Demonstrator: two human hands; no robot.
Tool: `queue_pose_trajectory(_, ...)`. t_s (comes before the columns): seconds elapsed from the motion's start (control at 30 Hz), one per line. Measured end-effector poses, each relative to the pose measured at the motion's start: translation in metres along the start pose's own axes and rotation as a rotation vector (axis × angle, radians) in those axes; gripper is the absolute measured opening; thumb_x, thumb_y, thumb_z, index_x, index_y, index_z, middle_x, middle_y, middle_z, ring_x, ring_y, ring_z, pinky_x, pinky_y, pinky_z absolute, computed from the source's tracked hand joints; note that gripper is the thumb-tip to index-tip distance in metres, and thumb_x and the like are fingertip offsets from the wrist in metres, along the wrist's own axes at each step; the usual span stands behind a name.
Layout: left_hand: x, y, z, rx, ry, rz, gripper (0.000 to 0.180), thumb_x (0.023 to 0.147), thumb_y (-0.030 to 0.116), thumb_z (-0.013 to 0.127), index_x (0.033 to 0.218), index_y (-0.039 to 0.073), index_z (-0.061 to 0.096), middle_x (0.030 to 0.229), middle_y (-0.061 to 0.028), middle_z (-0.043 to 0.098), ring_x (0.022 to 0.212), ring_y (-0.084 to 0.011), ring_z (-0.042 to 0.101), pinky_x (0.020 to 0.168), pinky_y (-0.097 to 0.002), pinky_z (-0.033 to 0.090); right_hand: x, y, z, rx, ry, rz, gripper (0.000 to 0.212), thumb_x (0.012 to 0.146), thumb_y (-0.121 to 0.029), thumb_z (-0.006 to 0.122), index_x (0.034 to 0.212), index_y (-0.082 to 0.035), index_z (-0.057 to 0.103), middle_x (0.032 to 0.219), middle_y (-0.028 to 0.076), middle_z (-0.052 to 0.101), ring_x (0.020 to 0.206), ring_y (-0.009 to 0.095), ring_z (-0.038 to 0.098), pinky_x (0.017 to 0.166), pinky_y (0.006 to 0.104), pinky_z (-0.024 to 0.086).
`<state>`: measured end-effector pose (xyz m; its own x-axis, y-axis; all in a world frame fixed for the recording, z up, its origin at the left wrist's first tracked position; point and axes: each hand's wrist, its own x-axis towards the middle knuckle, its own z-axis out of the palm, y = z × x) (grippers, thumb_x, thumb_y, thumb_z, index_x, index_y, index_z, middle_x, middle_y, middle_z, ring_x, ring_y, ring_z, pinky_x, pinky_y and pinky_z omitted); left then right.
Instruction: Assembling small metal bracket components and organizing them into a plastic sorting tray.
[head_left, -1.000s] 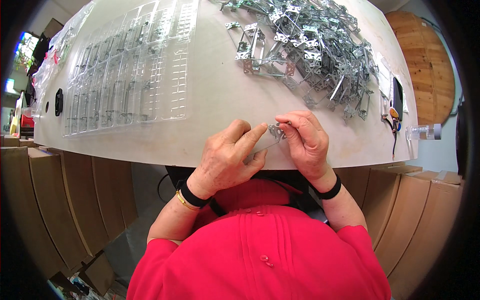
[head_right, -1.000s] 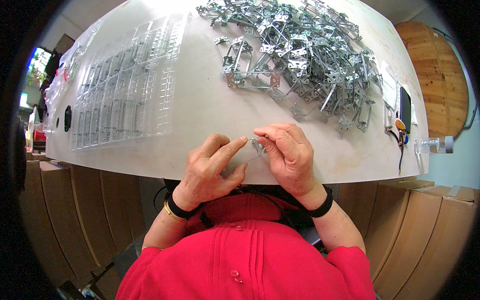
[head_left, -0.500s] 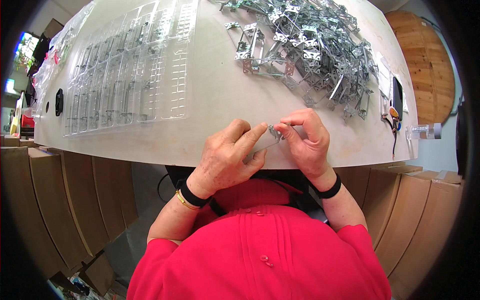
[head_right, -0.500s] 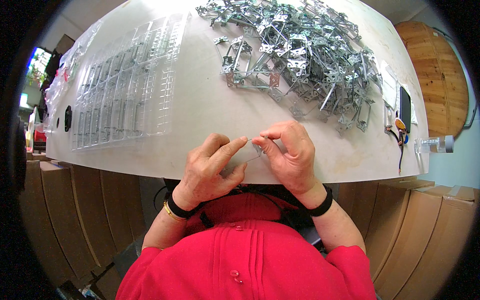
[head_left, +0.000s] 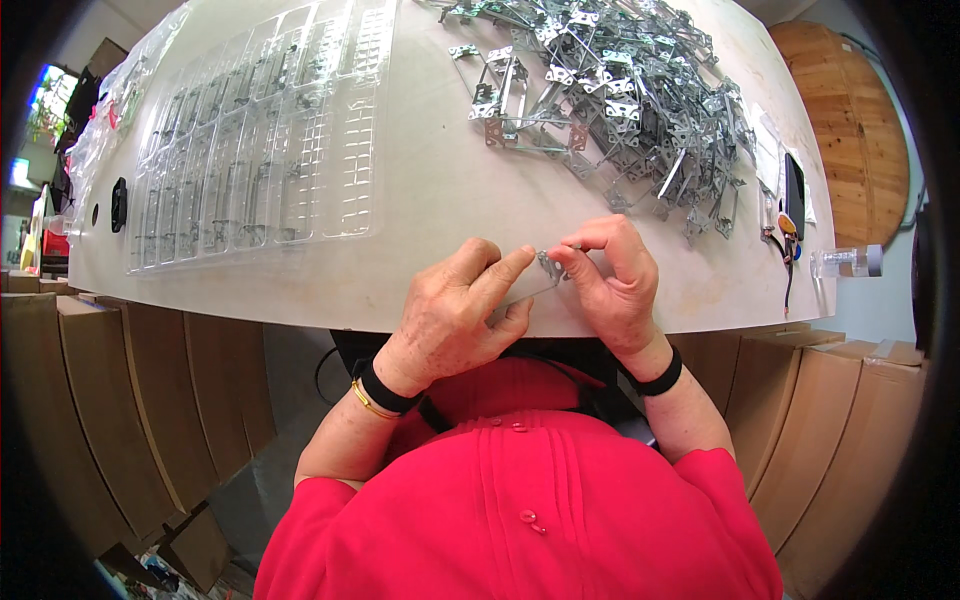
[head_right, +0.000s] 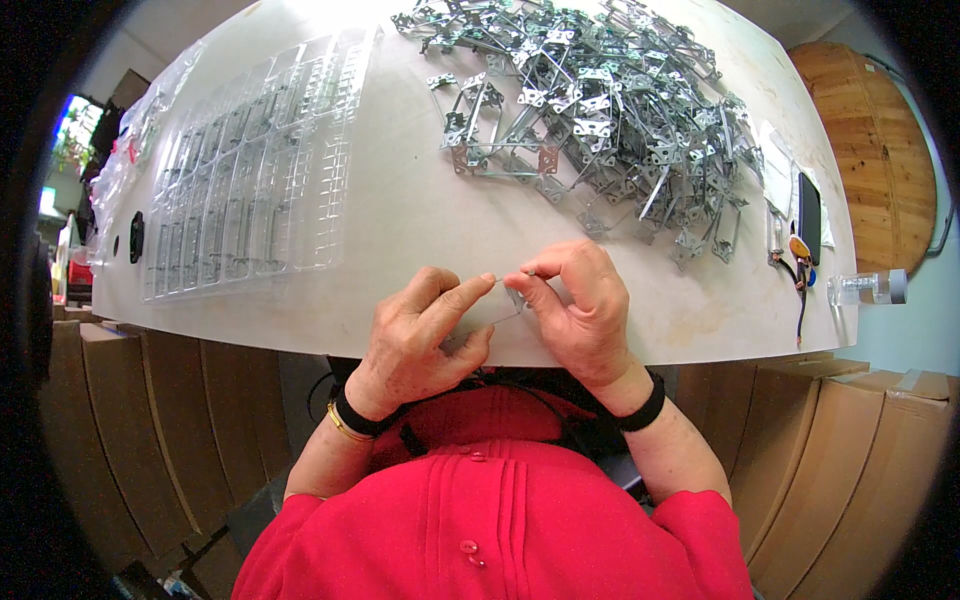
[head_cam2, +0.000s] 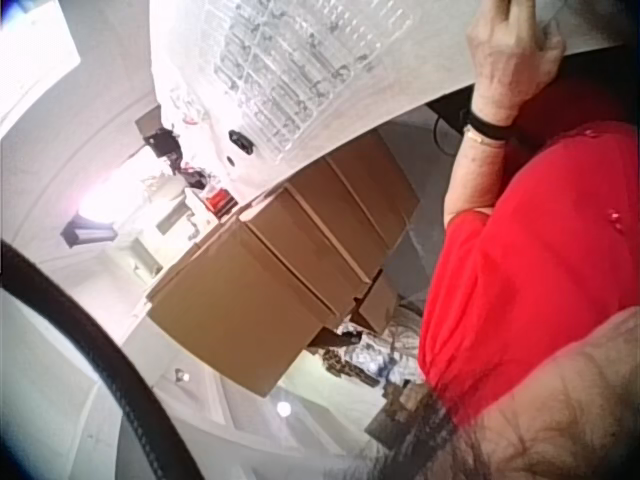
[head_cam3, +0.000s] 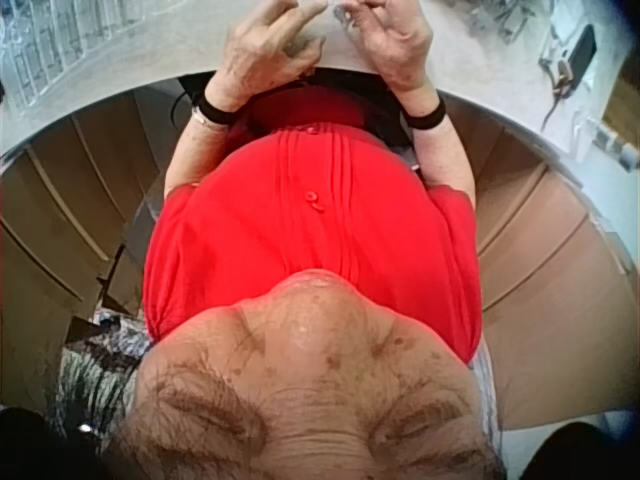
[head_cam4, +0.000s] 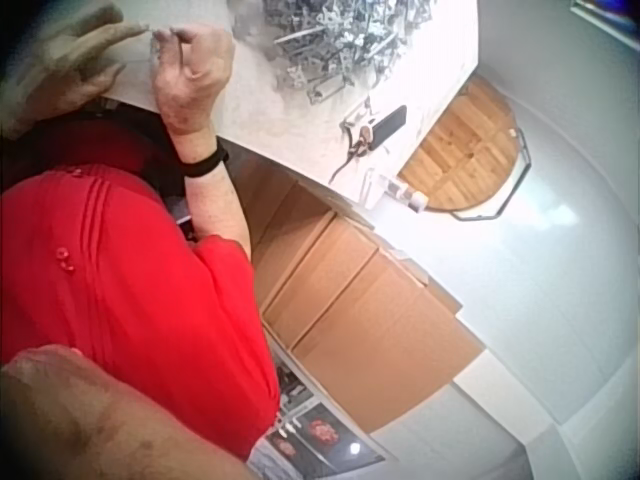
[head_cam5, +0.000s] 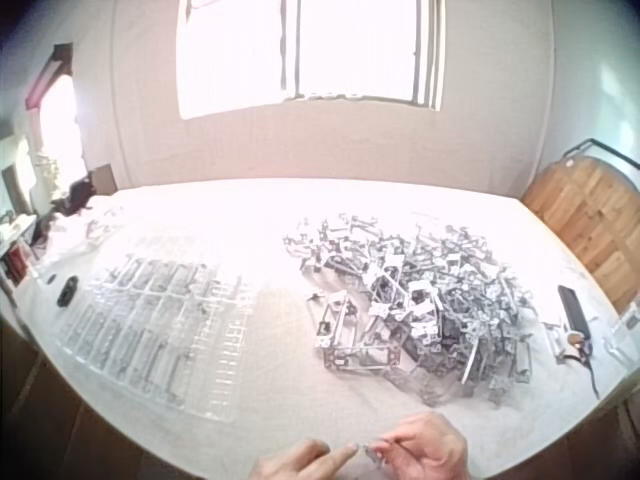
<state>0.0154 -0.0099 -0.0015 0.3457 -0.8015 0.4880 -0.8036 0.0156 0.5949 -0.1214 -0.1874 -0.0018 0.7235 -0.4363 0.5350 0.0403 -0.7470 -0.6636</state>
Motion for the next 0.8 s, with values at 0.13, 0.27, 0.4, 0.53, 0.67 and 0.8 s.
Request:
queue_pose_trajectory(0.13,-0.001,-0.001,0.001,-0.002,0.001,0.002,0.058,0.073,0.008,0.083,0.130,0.005,0.073,0.098,-0.0119,0.066,0.074,-0.0249,0.066,0.064,-0.0367,0.057,0.000,0.001,0.001,0.048,-0.048,0.061,0.016,0.090,-0.008,0.085,0.104,-0.007,0.076,0.098,0.009,0.073,0.090,0.028,0.068,0.080,0.0374,0.054)
queue_pose_trajectory(0.27,0.000,0.000,0.000,-0.006,0.005,-0.002,0.058,0.073,0.007,0.083,0.130,0.005,0.073,0.099,-0.0123,0.066,0.074,-0.0254,0.067,0.065,-0.0372,0.057,0.002,-0.005,0.000,-0.004,-0.031,-0.022,0.019,0.091,-0.003,0.082,0.109,-0.006,0.077,0.102,0.010,0.074,0.091,0.028,0.069,0.080,0.0374,0.054)
queue_pose_trajectory(0.4,-0.001,0.000,0.000,0.001,0.006,-0.005,0.057,0.074,0.007,0.083,0.130,0.005,0.073,0.100,-0.0129,0.067,0.075,-0.0260,0.067,0.065,-0.0375,0.057,0.001,-0.006,-0.003,0.052,-0.016,-0.047,0.020,0.094,0.000,0.079,0.113,-0.006,0.077,0.105,0.011,0.075,0.090,0.027,0.070,0.080,0.0350,0.055)
queue_pose_trajectory(0.53,0.000,0.001,0.001,0.004,0.042,-0.052,0.054,0.076,0.007,0.084,0.129,0.004,0.073,0.101,-0.0143,0.067,0.075,-0.0267,0.067,0.065,-0.0378,0.057,-0.006,0.000,-0.002,0.240,0.048,0.058,0.016,0.098,-0.002,0.078,0.114,-0.004,0.076,0.104,0.009,0.075,0.089,0.019,0.070,0.080,0.0297,0.055)
queue_pose_trajectory(0.67,0.000,0.000,0.001,0.013,0.085,-0.077,0.053,0.076,0.007,0.084,0.128,0.003,0.073,0.101,-0.0149,0.067,0.074,-0.0267,0.067,0.064,-0.0379,0.057,-0.005,0.002,-0.003,0.278,0.020,0.111,0.015,0.099,-0.004,0.079,0.113,-0.003,0.076,0.102,0.007,0.074,0.089,0.014,0.069,0.081,0.0283,0.055)
queue_pose_trajectory(0.8,0.000,0.001,0.001,0.013,0.091,-0.085,0.053,0.076,0.007,0.084,0.128,0.004,0.073,0.100,-0.0147,0.067,0.073,-0.0265,0.067,0.064,-0.0377,0.057,-0.003,-0.004,-0.003,0.227,-0.007,0.096,0.015,0.098,-0.004,0.079,0.113,-0.003,0.076,0.101,0.007,0.074,0.087,0.015,0.068,0.079,0.0280,0.055)
